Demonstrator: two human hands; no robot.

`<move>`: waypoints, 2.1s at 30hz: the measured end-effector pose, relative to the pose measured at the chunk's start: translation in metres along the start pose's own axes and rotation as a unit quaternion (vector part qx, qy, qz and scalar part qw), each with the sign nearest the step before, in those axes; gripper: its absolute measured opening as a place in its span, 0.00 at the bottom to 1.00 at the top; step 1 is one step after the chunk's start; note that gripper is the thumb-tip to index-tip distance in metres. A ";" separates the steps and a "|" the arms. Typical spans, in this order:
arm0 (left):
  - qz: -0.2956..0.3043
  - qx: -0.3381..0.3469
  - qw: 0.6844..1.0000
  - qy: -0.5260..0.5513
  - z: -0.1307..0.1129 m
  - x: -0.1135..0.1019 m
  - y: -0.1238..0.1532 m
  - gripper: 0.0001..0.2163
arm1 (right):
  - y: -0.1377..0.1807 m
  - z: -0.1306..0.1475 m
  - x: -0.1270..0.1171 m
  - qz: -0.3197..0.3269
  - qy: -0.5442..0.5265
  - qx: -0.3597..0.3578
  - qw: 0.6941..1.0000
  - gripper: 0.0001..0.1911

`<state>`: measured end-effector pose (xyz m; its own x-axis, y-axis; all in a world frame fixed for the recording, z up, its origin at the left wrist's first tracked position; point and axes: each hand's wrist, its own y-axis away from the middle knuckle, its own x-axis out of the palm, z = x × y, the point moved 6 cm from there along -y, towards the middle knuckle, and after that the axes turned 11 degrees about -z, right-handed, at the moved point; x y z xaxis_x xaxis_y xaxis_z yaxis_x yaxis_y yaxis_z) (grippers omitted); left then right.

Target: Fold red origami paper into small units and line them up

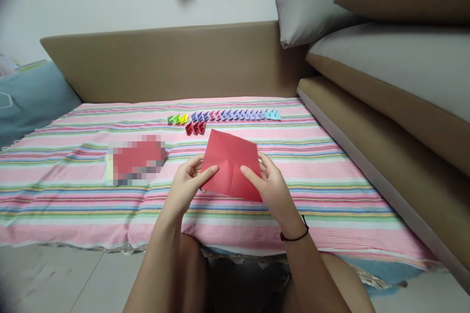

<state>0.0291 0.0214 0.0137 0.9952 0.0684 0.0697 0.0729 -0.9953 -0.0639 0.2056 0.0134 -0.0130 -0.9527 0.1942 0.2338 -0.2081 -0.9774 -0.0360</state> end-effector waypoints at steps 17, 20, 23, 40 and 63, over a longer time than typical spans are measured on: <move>-0.017 -0.147 0.978 0.147 0.021 -0.004 0.000 0.11 | 0.002 0.013 -0.006 0.108 0.087 0.031 0.990 0.22; -0.035 -0.155 0.966 0.204 0.022 -0.005 -0.002 0.12 | 0.002 0.015 -0.010 0.115 0.051 0.052 0.991 0.27; -0.029 -0.166 0.953 0.250 0.021 -0.003 -0.003 0.13 | -0.001 0.015 -0.015 0.094 0.010 0.065 0.993 0.26; -0.020 -0.012 0.996 0.090 0.014 0.020 0.001 0.16 | 0.001 0.004 0.010 0.039 -0.094 0.063 0.993 0.20; -0.035 -0.077 0.970 0.227 0.019 0.039 0.011 0.10 | 0.013 0.028 0.005 -0.057 -0.025 -0.063 0.996 0.05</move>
<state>0.0701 0.0146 -0.0036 0.8549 0.1339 0.5012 0.0945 -0.9901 0.1034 0.2048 -0.0011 0.0152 -0.9096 0.2962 0.2913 -0.3437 -0.9305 -0.1270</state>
